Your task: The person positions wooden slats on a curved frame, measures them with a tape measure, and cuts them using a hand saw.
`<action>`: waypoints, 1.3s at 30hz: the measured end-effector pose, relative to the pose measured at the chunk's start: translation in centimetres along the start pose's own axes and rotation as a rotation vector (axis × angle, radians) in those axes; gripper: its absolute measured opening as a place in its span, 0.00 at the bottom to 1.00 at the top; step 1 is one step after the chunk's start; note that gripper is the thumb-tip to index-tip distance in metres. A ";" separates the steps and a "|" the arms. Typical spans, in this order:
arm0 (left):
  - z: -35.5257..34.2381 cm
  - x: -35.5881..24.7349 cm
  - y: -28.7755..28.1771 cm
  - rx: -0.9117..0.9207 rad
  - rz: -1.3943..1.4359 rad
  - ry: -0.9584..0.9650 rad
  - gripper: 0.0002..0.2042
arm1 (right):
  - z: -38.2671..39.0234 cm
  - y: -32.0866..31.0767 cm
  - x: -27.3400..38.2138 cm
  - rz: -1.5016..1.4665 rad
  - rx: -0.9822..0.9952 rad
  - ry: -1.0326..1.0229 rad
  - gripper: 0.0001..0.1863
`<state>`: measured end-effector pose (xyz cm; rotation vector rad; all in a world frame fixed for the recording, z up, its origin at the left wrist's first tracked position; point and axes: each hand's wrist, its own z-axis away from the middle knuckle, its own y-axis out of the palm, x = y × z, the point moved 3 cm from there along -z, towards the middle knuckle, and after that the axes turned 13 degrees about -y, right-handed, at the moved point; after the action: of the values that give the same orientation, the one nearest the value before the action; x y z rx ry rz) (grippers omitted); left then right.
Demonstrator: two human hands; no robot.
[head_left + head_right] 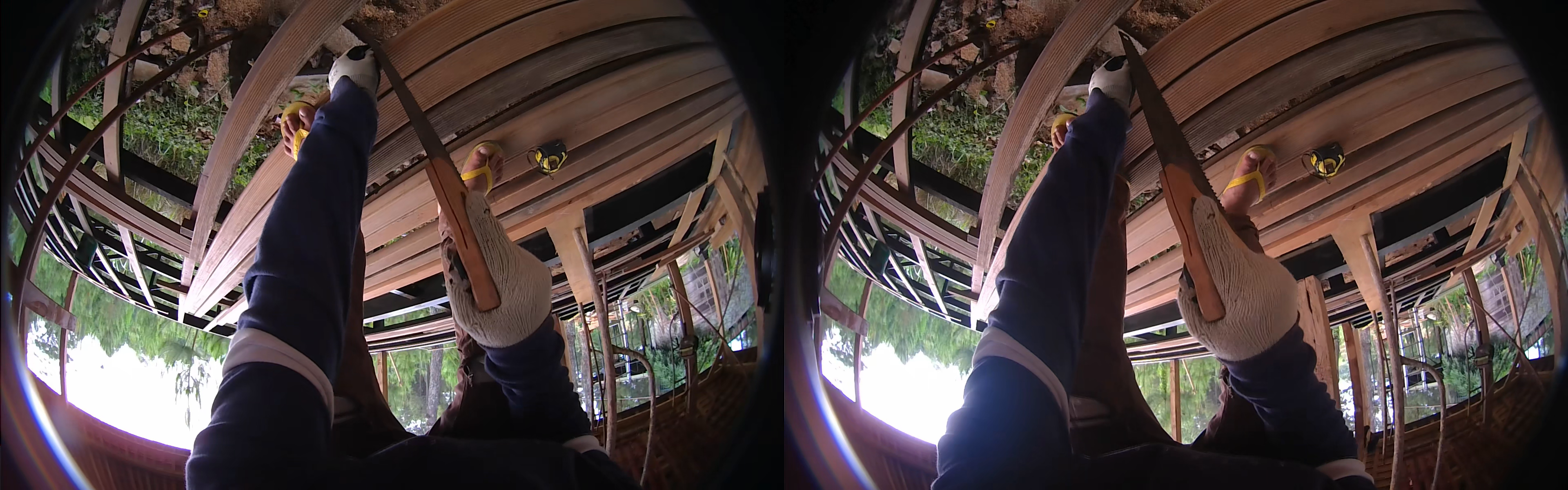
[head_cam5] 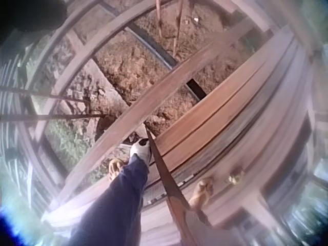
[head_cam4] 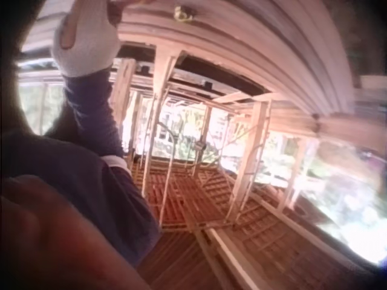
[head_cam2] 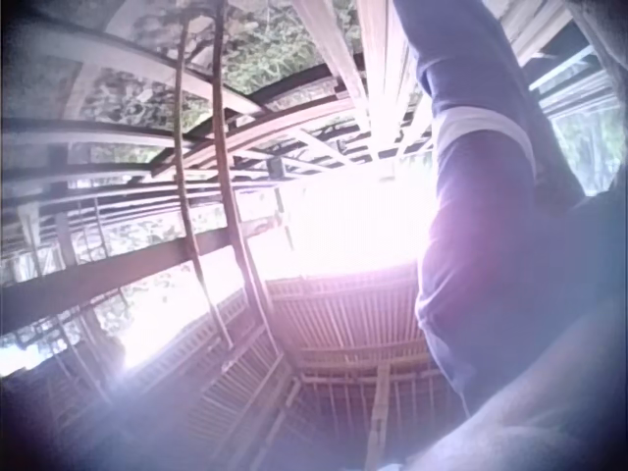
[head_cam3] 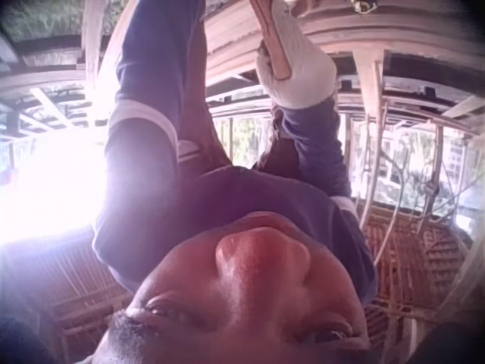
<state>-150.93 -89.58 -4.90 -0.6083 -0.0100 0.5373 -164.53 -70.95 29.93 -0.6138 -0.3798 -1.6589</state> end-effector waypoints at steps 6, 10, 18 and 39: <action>-3.4 1.9 -0.7 -0.006 0.017 -0.030 0.20 | -1.3 1.0 -0.5 -0.213 0.038 -0.061 0.24; -2.7 0.9 -0.2 -0.012 -0.043 -0.068 0.22 | -1.5 1.6 0.0 -0.178 -0.032 0.011 0.23; -3.1 1.1 -0.7 -0.002 -0.045 -0.124 0.22 | -2.9 1.0 1.1 0.349 0.009 -0.334 0.20; -3.3 0.7 -1.3 0.080 -0.075 -0.114 0.25 | -6.1 1.7 5.4 0.538 0.062 -0.344 0.24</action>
<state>-149.22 -91.89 -7.01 -0.4964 -0.1177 0.4966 -164.50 -79.04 28.06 -0.8714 -0.4631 -1.0258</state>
